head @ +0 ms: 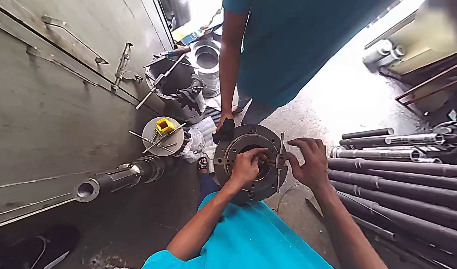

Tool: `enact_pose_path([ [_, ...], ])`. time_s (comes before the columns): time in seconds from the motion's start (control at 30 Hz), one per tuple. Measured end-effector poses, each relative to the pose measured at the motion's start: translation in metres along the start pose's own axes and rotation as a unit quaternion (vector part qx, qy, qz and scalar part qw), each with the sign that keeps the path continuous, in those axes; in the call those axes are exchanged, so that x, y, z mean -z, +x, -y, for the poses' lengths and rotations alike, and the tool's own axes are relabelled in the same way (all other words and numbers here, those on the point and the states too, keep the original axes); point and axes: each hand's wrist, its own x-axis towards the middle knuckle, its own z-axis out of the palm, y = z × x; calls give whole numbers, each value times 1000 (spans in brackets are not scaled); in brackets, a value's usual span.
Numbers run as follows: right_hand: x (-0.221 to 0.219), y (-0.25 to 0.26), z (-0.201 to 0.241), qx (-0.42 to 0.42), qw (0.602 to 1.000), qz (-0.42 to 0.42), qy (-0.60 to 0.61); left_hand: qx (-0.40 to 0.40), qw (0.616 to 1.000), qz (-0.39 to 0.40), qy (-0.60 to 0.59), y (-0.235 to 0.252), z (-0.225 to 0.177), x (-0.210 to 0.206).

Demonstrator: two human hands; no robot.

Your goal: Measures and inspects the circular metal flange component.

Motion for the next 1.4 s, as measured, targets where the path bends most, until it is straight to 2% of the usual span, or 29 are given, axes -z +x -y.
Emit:
enact_pose_path([
  [0.1, -15, 14, -15, 248, 969, 19, -11, -15, 999, -41, -26, -5, -2, 13],
  [0.17, -31, 22, -20, 336, 941, 50, 4, -17, 998, -52, -38, -9, -3, 20],
  [0.2, -38, 25, -22, 352, 934, 64, 13, -18, 997, -54, -45, -12, -3, 23],
  [0.3, -48, 26, -23, 339, 938, 74, 26, -16, 996, -59, -62, -20, -1, 28],
  [0.47, -55, 16, -19, 262, 965, 28, 22, -14, 995, -70, -71, -31, -2, 33],
  [0.63, -58, 0, -2, 80, 993, -27, -79, -20, 997, -62, -52, -34, -6, 38],
  [0.73, -62, -6, 16, -2, 989, -42, -145, -17, 999, -29, -7, -34, -6, 36],
  [0.87, -63, -7, 23, -30, 987, -49, -149, -15, 995, 68, 65, -33, -9, 26],
  [0.93, -64, -7, 22, -30, 986, -63, -152, -8, 990, 94, 101, -34, -13, 20],
  [1.07, -67, -9, 17, -11, 989, -77, -127, -8, 991, 67, 114, -42, -10, 9],
  [1.13, -63, -5, 6, 44, 995, -54, -69, 13, 992, 79, 102, -45, -13, 5],
  [1.2, -56, 4, -9, 131, 991, -4, 3, 47, 988, 125, 74, -47, -18, -5],
  [1.3, -51, 20, -24, 259, 961, 48, 87, 98, 978, 183, -20, -46, -18, -26],
  [1.4, -50, 26, -27, 312, 942, 57, 110, 155, 956, 210, -135, -40, -15, -43],
])
